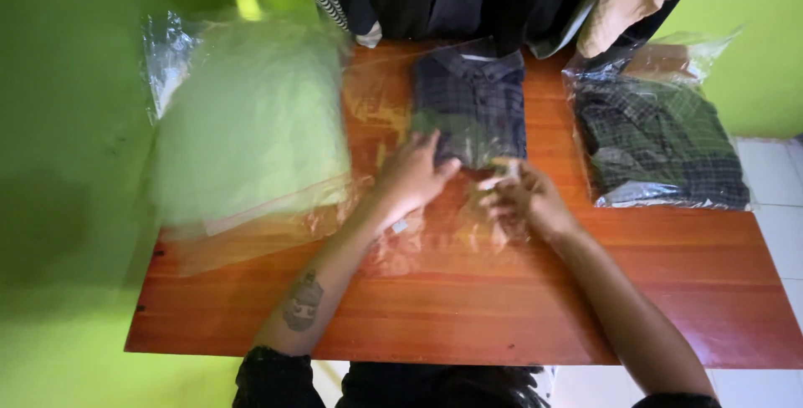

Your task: Folding a plaid shirt and placing it into a plastic bag.

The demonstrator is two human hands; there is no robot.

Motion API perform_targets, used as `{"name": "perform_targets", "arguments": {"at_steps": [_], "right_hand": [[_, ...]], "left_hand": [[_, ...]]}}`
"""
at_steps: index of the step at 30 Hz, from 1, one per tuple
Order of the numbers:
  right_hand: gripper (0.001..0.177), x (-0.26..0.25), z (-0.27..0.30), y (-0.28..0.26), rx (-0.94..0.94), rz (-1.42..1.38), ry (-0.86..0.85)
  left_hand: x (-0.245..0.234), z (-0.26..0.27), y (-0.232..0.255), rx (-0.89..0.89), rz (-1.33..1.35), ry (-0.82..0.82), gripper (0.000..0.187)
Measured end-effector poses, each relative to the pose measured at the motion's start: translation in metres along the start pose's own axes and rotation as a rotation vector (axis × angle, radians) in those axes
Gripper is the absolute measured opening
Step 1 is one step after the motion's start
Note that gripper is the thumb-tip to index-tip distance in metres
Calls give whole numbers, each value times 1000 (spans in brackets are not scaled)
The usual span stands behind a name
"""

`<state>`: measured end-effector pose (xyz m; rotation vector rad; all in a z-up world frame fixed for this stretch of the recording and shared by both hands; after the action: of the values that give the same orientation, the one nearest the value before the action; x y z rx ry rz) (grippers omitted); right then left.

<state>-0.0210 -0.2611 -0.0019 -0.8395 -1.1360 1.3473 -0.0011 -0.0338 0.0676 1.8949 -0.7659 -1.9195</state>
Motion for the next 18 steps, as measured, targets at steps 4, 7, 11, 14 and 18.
{"name": "perform_targets", "arguments": {"at_steps": [4, 7, 11, 14, 18], "right_hand": [[50, -15, 1, -25, 6, -31, 189], [61, -46, -13, -17, 0, 162, 220], [84, -48, -11, -27, -58, 332, 76], [99, -50, -7, -34, -85, 231, -44], [127, -27, 17, -61, 68, 405, -199]], "left_hand": [[-27, -21, -45, 10, -5, 138, 74], [-24, -33, -83, -22, -73, 183, 74], [1, -39, -113, -56, -190, 148, 80], [2, -35, -105, -42, -207, 144, 77], [1, -32, -97, -45, -240, 123, 71]]}}
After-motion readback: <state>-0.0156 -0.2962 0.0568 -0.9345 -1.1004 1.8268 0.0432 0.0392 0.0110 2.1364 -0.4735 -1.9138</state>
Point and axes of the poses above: each hand's wrist, its own z-axis away from the middle knuckle, its own x-axis out of the palm, y = z × x, the point moved 5 cm from there along -z, towards the middle knuckle, and after that the axes turned 11 degrees about y, right-handed, at the moved point
